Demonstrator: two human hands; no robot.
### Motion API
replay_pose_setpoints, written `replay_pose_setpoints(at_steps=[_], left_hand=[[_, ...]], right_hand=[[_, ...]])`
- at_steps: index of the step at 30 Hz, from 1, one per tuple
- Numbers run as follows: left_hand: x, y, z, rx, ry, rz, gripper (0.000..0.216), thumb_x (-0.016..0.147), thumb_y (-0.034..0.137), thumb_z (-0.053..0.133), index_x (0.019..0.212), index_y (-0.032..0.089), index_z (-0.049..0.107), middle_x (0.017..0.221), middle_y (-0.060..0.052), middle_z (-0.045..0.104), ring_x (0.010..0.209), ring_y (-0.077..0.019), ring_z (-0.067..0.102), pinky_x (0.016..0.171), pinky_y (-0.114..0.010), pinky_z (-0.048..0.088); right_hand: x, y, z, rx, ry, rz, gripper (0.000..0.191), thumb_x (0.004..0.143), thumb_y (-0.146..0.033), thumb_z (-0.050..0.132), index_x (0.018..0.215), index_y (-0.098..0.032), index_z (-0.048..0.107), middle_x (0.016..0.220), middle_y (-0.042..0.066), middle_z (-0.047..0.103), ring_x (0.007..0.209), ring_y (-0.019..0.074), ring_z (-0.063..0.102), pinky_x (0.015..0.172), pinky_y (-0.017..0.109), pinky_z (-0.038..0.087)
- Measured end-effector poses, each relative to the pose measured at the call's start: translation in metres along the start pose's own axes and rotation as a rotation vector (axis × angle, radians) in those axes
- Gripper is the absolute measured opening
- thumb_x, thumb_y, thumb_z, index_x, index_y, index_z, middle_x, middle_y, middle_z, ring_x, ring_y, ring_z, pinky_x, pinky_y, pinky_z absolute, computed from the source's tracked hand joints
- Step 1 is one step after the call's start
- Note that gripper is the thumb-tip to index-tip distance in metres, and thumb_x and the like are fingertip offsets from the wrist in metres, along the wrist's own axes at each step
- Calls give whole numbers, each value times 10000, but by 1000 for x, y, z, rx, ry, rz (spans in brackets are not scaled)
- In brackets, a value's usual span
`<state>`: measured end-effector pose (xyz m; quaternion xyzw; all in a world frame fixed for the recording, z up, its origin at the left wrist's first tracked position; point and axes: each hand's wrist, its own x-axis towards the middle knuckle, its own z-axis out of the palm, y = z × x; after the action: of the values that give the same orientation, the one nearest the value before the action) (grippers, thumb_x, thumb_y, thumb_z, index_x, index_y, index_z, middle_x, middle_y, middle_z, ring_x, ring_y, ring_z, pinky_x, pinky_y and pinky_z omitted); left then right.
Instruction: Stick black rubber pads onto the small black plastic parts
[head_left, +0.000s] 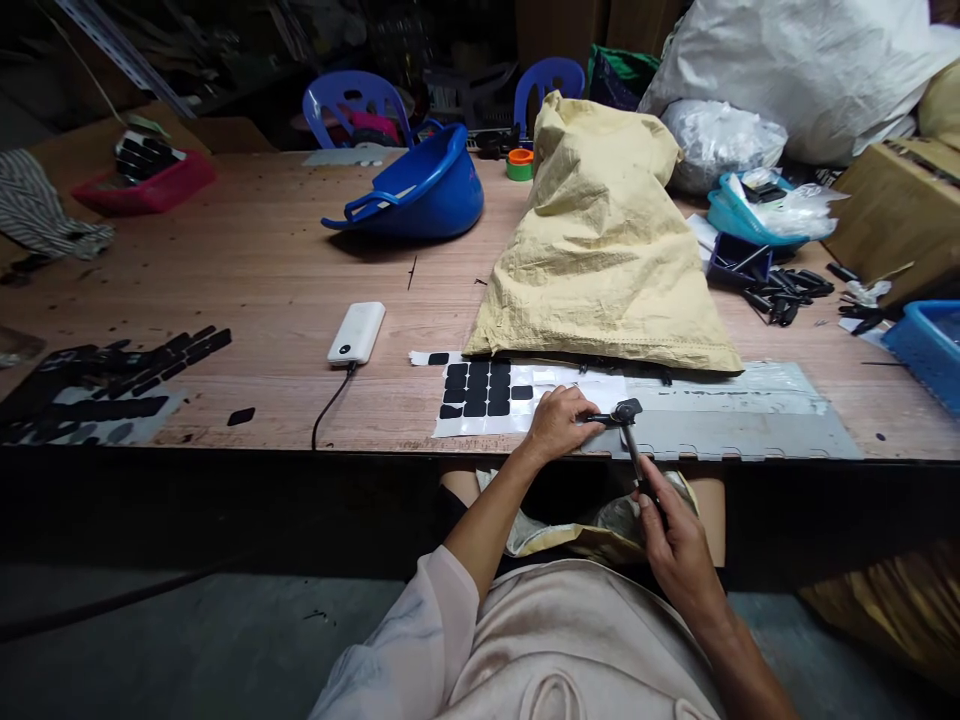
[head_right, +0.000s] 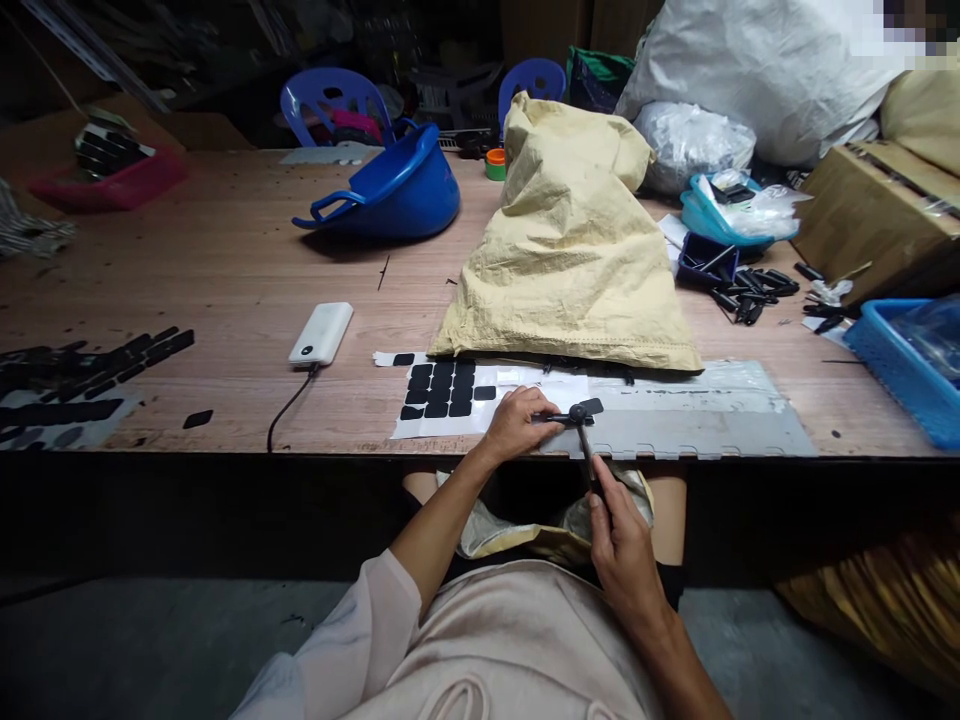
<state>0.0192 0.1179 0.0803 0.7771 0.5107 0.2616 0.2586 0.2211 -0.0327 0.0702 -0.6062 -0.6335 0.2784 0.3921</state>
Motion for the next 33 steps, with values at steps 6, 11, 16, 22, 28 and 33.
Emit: replay_pose_setpoints(at_steps=[6, 11, 16, 22, 28, 33], left_hand=[[-2, 3, 0, -11, 19, -10, 142, 788, 262, 879, 915, 243, 818, 853, -17, 723, 915, -228, 642, 893, -368, 491], [-1, 4, 0, 7, 9, 9, 204, 798, 262, 867, 990, 246, 800, 870, -6, 727, 905, -225, 640, 876, -358, 489], [-2, 2, -1, 36, -11, 14, 124, 877, 320, 808, 982, 254, 802, 911, -20, 733, 939, -231, 641, 898, -364, 480], [-3, 1, -2, 51, -32, 19, 127, 949, 346, 722, 1010, 268, 802, 925, -25, 721, 950, -227, 629, 889, -363, 465], [-7, 1, -4, 15, -56, 64, 136, 955, 352, 720, 1018, 263, 802, 962, -34, 712, 982, -224, 608, 926, -372, 452], [-30, 5, -11, -65, -134, 200, 89, 895, 348, 809, 961, 290, 818, 1161, -36, 714, 1148, -240, 581, 1063, -410, 417]], right_hand=[[7, -3, -12, -32, 177, 62, 528, 987, -402, 585, 1495, -260, 607, 1448, 97, 665, 1309, 252, 630, 1128, 446, 517], [22, 12, -32, -52, 345, 230, 611, 910, -442, 600, 1468, -197, 638, 1304, 127, 680, 1070, 237, 666, 837, 347, 574], [35, 32, -44, -59, 411, 384, 719, 808, -463, 658, 1461, -162, 650, 1144, 84, 663, 670, 115, 506, 615, 280, 477], [41, 34, -42, 44, 338, 442, 843, 795, -532, 697, 1541, -162, 565, 759, -35, 562, 611, 125, 455, 574, 267, 434], [39, 39, -40, 40, 295, 462, 870, 852, -537, 649, 1616, -160, 469, 630, -72, 473, 558, 140, 459, 548, 270, 402], [39, 37, -40, -51, 313, 433, 844, 863, -551, 614, 1591, -138, 509, 637, -59, 476, 581, 146, 455, 574, 277, 407]])
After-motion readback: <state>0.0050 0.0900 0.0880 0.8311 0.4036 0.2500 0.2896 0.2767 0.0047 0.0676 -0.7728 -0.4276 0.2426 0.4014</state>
